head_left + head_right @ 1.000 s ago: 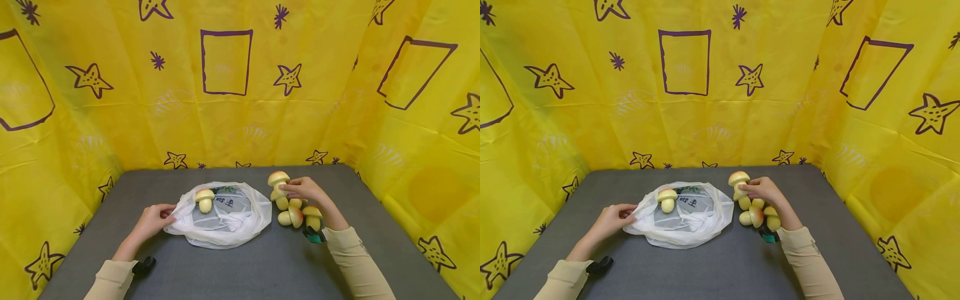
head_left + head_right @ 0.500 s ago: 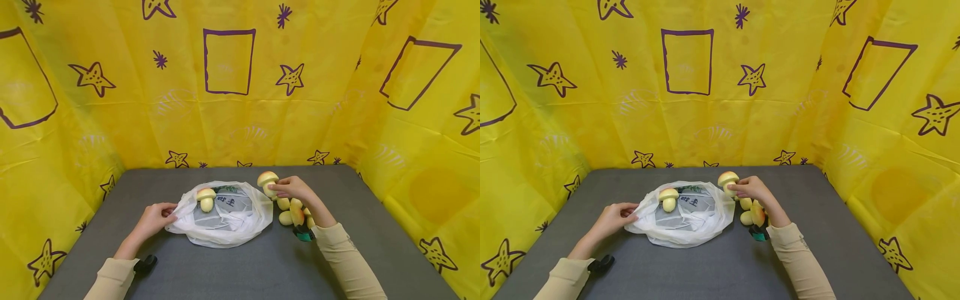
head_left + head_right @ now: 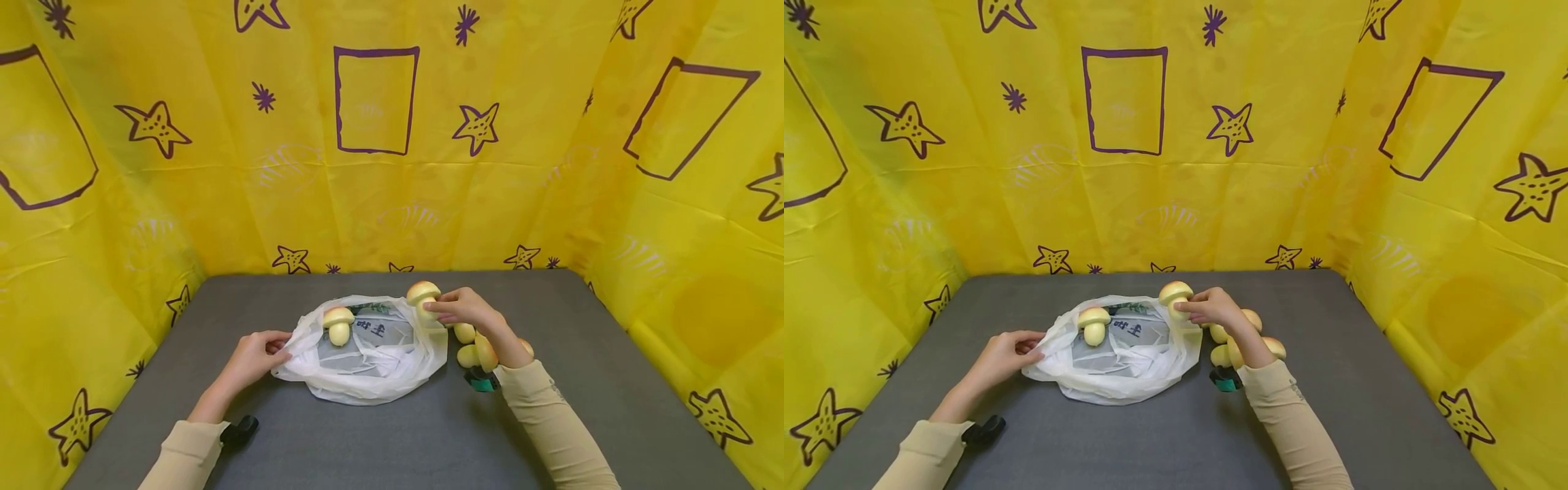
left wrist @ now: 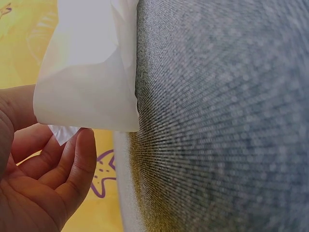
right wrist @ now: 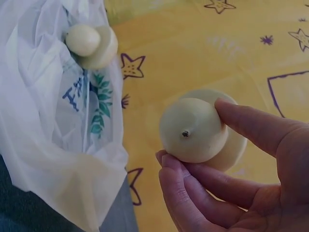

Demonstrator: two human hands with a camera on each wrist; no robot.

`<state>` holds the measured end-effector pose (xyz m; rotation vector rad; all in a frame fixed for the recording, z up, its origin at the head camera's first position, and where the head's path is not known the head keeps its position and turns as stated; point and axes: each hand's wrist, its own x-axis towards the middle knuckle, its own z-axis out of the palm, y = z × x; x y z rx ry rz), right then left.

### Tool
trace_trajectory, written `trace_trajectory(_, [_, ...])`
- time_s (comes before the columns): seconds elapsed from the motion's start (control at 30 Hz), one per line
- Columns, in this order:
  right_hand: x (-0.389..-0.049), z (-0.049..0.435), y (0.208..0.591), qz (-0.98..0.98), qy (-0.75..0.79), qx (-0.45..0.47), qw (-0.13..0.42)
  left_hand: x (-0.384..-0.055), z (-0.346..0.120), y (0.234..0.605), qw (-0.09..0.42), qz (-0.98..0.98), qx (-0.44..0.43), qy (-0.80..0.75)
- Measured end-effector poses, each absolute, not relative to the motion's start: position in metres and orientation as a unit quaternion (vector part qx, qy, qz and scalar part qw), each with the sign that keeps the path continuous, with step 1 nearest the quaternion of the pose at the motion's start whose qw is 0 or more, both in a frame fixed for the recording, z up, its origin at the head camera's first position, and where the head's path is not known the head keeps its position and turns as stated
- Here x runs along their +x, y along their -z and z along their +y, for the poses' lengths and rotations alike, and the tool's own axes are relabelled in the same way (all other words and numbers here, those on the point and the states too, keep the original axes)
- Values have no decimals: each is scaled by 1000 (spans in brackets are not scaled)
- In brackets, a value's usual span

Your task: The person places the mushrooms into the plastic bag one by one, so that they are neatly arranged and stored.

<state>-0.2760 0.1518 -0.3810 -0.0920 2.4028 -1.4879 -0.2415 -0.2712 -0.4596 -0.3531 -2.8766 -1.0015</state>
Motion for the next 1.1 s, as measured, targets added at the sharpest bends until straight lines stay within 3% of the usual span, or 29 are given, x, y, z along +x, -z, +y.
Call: trace_trajectory(1.1, [-293,104,398,845,503,-18,182,-241,-269,458,41,-937,-117,327])
